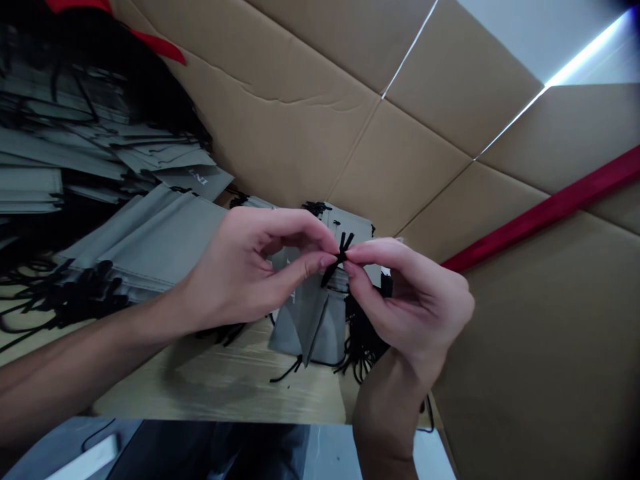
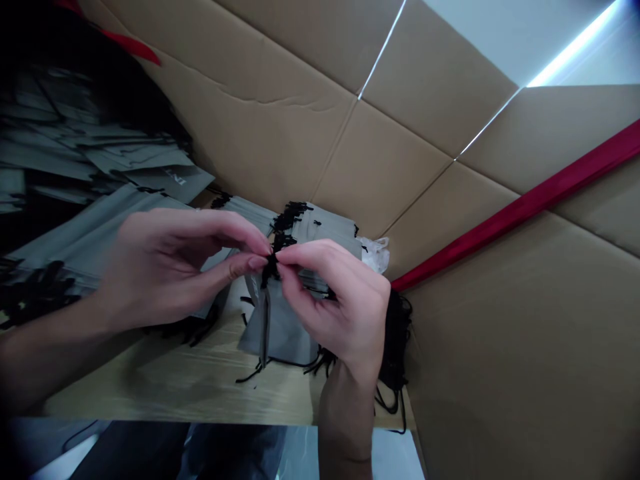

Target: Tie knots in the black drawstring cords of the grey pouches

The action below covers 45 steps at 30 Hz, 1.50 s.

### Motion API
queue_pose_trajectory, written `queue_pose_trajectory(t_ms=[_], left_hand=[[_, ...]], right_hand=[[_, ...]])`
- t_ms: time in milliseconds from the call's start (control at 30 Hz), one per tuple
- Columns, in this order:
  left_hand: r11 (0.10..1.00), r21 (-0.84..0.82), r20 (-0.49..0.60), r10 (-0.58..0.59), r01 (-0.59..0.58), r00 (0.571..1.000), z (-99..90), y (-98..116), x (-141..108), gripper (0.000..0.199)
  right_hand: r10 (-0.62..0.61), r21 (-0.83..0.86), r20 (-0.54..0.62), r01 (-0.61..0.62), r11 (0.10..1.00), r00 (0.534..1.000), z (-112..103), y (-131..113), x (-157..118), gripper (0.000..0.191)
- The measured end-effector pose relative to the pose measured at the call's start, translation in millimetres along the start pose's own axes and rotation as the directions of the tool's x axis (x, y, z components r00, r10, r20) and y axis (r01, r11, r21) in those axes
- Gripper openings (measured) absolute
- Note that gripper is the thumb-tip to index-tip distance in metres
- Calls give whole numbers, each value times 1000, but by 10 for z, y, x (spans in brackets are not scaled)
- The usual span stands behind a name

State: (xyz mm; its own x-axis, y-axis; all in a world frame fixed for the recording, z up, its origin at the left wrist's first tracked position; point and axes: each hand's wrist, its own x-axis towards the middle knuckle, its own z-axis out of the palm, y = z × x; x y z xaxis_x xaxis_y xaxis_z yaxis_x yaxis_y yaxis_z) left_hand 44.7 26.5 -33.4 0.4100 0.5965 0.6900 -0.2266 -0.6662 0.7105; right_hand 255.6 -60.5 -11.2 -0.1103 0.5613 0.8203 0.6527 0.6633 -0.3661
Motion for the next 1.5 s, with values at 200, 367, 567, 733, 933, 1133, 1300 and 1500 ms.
queue_pose_trajectory(t_ms=[200, 367, 567, 733, 933, 1133, 1300, 1500], left_hand=[[984, 138, 36, 109, -113, 993, -4, -24, 25, 11], [927, 247, 95, 267, -283, 959, -57, -70, 43, 8], [835, 322, 128, 429, -446, 894, -103, -132, 3, 9], [756, 413, 141, 498, -508, 856, -117, -133, -48, 12], [727, 454, 192, 485, -516, 853, -131, -119, -76, 11], [786, 372, 156, 472, -494, 868, -113, -117, -73, 13], [854, 257, 121, 436, -453, 892, -109, -100, -29, 12], [895, 176, 136, 390, -410, 911, -129, -89, 22, 15]], right_hand=[[-1, -15, 66, 2, 1000, 998, -12, -5, 3, 27], [3, 2, 45, -3, 1000, 999, -15, 16, 3, 26], [-17, 55, 56, 14, 998, 998, -40, 48, -4, 23], [-8, 56, 120, 1, 998, 993, -67, 33, 18, 19], [-19, -7, 215, 21, 1000, 977, -102, -1, 50, 17], [24, 78, 158, -37, 996, 987, -14, 20, 20, 25], [115, 146, 112, -130, 981, 987, 54, 0, 12, 24], [213, 227, 105, -232, 946, 971, 58, -33, 17, 30]])
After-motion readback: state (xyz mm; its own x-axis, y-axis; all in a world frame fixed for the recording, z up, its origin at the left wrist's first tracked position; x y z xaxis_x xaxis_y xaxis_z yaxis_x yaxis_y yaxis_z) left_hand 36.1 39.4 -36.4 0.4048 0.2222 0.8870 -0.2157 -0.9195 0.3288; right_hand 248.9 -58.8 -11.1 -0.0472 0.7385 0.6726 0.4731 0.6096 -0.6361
